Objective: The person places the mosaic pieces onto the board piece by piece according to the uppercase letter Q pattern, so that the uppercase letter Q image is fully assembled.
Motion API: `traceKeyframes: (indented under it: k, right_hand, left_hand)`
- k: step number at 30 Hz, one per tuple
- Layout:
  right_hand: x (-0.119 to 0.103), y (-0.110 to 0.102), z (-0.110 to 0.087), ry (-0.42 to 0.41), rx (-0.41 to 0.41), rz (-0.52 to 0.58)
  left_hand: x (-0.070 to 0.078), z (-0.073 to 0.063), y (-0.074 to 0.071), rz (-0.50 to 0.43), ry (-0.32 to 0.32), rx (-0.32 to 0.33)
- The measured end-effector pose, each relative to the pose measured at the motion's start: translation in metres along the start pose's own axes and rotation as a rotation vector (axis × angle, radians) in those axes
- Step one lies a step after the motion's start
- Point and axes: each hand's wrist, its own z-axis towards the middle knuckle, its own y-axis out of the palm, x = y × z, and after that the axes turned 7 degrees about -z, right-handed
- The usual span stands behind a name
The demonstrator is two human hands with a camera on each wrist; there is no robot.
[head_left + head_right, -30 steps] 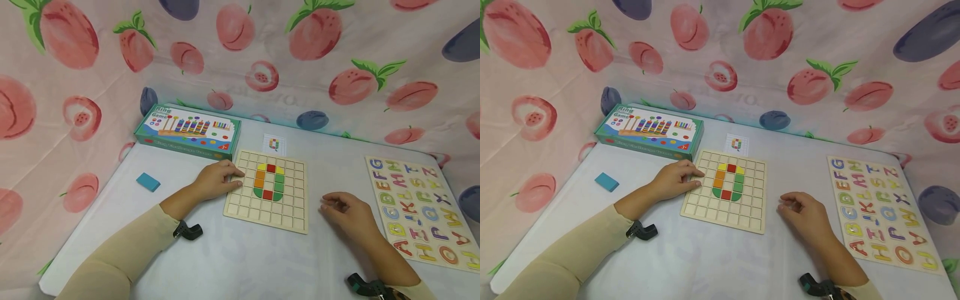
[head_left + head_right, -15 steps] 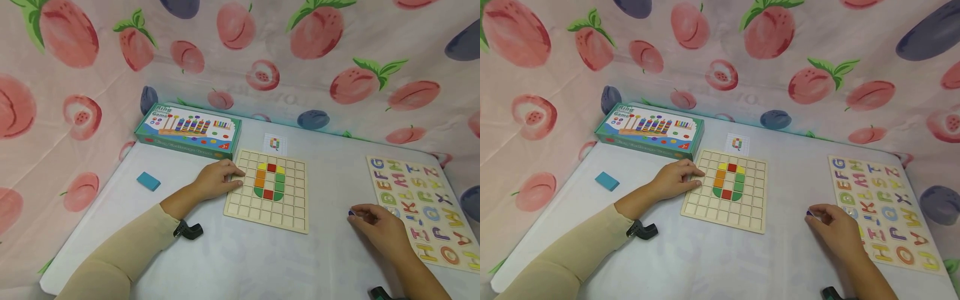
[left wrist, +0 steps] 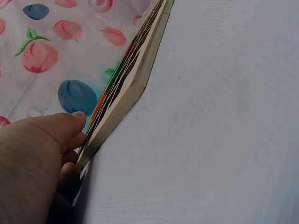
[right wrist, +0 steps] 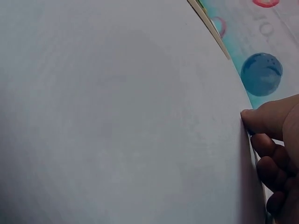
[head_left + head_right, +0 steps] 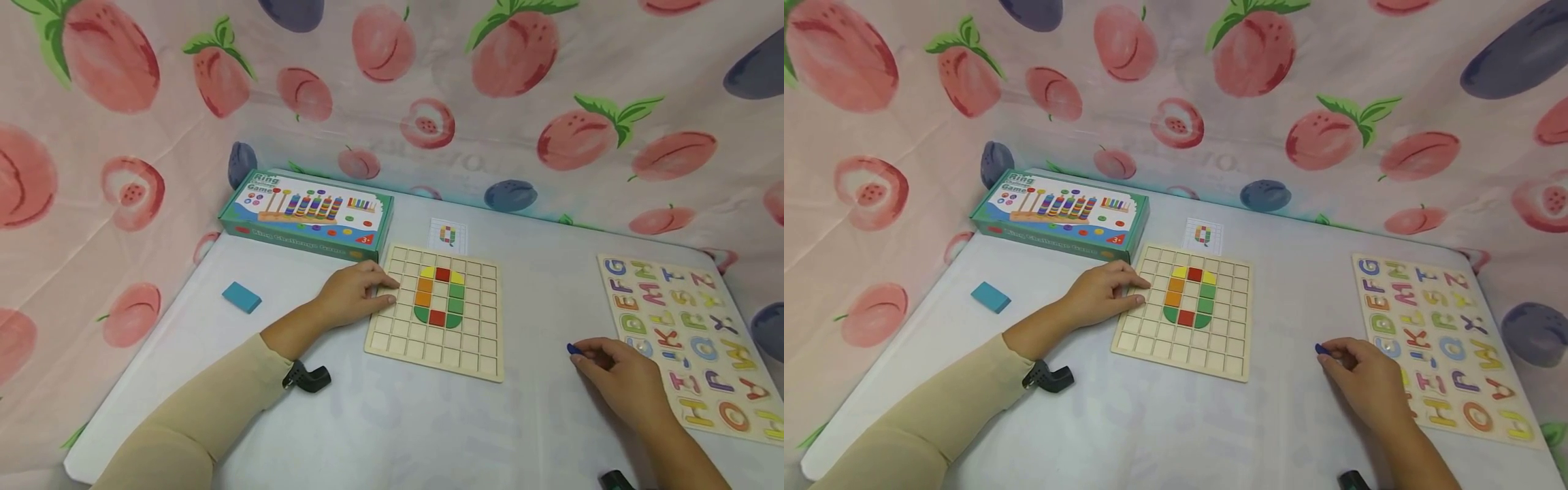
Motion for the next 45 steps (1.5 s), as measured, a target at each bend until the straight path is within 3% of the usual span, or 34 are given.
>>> traceKeyframes:
  k: [4,13,33,39,45]
  right_hand:
    - [-0.004,0.003,0.0,0.008,-0.009,0.025]
    - [-0.032,0.012,0.005,-0.078,0.023,0.098]
    - [-0.117,0.036,0.013,-0.216,-0.113,0.263]
    - [-0.139,0.042,0.014,-0.209,-0.157,0.277]
    - [-0.155,0.048,0.013,-0.227,-0.169,0.211]
  left_hand:
    - [0.0,0.0,0.0,-0.001,-0.004,-0.003]
    - [0.0,-0.001,0.0,0.003,0.003,0.002]
    - [0.002,-0.001,-0.002,0.005,-0.005,-0.002]
    - [0.001,-0.001,-0.002,0.006,-0.007,-0.001]
    - [0.001,0.0,-0.003,0.006,-0.003,-0.011]
